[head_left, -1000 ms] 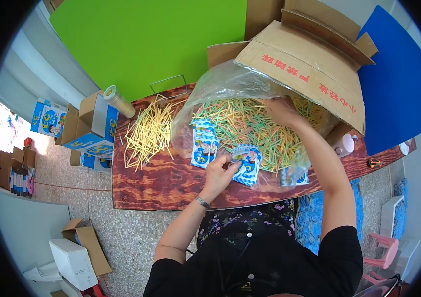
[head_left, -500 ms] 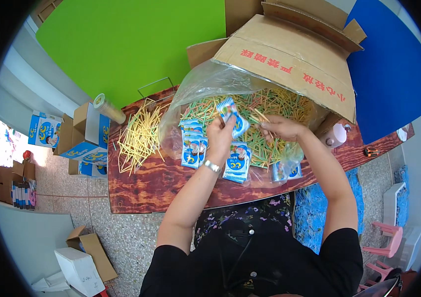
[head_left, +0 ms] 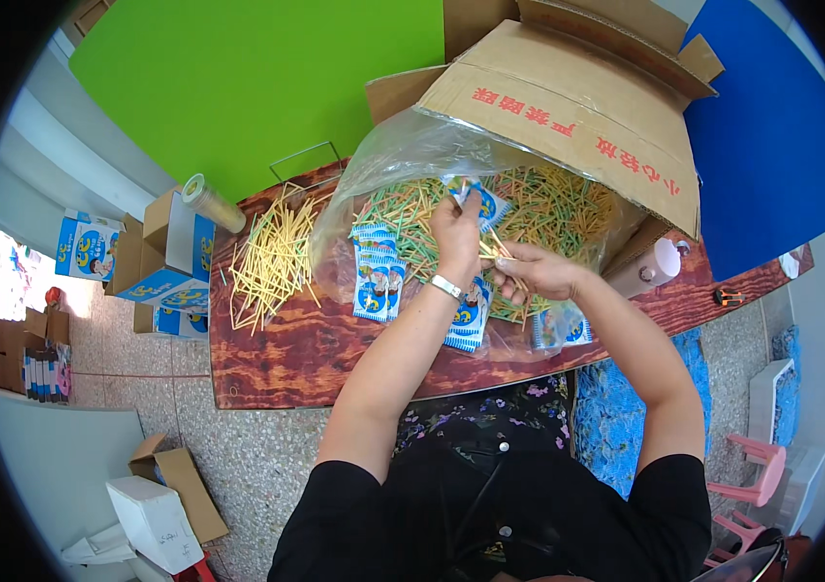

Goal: Packing small blue packages into a cardboard box with shredded paper.

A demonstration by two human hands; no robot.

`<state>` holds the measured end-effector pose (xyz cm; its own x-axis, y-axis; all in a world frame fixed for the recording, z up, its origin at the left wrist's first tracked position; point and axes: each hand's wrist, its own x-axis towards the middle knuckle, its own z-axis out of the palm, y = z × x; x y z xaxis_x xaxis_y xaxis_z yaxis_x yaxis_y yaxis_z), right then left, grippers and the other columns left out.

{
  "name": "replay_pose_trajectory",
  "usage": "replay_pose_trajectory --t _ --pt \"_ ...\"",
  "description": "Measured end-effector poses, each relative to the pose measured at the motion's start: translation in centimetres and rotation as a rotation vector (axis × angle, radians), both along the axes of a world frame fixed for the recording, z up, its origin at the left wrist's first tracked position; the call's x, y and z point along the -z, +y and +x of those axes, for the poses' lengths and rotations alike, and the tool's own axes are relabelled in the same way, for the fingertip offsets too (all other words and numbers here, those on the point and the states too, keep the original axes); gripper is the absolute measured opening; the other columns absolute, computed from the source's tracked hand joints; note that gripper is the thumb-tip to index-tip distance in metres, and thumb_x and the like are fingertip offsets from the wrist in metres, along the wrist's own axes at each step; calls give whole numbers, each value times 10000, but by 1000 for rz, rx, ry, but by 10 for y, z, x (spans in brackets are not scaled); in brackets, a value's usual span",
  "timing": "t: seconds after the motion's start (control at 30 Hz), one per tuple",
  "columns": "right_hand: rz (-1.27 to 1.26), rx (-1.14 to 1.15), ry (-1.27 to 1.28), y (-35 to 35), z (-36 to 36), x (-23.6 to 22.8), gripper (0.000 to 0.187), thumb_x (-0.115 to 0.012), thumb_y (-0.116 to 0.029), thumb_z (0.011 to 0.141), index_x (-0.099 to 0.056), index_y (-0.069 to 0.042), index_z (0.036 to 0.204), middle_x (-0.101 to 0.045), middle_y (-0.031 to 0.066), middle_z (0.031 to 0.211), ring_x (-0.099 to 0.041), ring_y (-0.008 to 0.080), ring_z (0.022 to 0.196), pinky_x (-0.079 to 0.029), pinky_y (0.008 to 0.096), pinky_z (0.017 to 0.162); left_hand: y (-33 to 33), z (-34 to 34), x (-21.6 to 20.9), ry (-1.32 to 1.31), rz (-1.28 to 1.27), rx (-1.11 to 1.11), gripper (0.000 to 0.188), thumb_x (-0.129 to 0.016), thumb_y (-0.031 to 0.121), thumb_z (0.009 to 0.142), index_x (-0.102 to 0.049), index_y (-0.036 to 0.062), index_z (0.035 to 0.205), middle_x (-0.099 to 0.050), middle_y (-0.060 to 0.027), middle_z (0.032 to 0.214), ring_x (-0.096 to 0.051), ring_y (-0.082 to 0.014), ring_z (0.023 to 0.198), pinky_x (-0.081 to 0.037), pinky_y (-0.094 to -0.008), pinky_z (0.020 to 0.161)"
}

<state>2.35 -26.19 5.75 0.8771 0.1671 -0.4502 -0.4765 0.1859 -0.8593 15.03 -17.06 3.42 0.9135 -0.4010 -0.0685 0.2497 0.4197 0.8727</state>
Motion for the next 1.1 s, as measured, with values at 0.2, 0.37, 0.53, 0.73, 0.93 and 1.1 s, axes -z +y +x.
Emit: replay_pose_trajectory --t 0.2,0.37,0.53,0.73,0.93,1.1 --pt "-70 6 -24 19 1 16 229 -429 -289 1045 -527 -104 1138 -487 -28 826 -465 65 671 -402 213 567 0 5 -1 -62 -12 -86 121 -662 118 918 -618 58 822 -589 38 730 -452 -28 592 -353 -229 514" --pt "9 -30 -57 21 5 15 253 -433 -294 1044 -551 -75 1094 -482 -27 816 -443 68 675 -388 218 571 12 -5 3 -203 106 273 77 -652 93 916 -636 25 948 -641 12 842 -528 -35 682 -431 -224 586" --pt "-125 10 -164 20 0 14 265 -447 -315 1038 -548 -75 1084 -521 -9 856 -510 77 769 -445 251 623 33 -6 -10 -117 66 370 125 -650 103 922 -631 15 1009 -660 -6 867 -574 -45 724 -480 -240 638" --pt "-283 -202 39 18 -19 -56 254 -431 -343 1038 -522 -107 1062 -556 -12 882 -557 105 754 -453 272 610 81 8 -7 -359 121 210 155 -649 108 911 -633 8 1029 -677 -22 858 -610 -71 719 -494 -243 620" --pt "-1097 -390 -453 0 -9 -109 254 -457 -298 1019 -473 -45 1032 -566 149 751 -602 331 728 -447 453 635 119 -15 -4 -882 523 214 153 -699 93 839 -604 21 935 -650 -113 736 -626 -197 608 -480 -308 562" --pt "-1220 -479 -448 16 4 -135 216 -518 -233 981 -501 -17 992 -602 238 806 -600 436 812 -441 522 693 127 -18 9 -848 415 171 173 -722 31 824 -569 6 900 -619 -30 711 -569 -52 628 -457 -224 540"
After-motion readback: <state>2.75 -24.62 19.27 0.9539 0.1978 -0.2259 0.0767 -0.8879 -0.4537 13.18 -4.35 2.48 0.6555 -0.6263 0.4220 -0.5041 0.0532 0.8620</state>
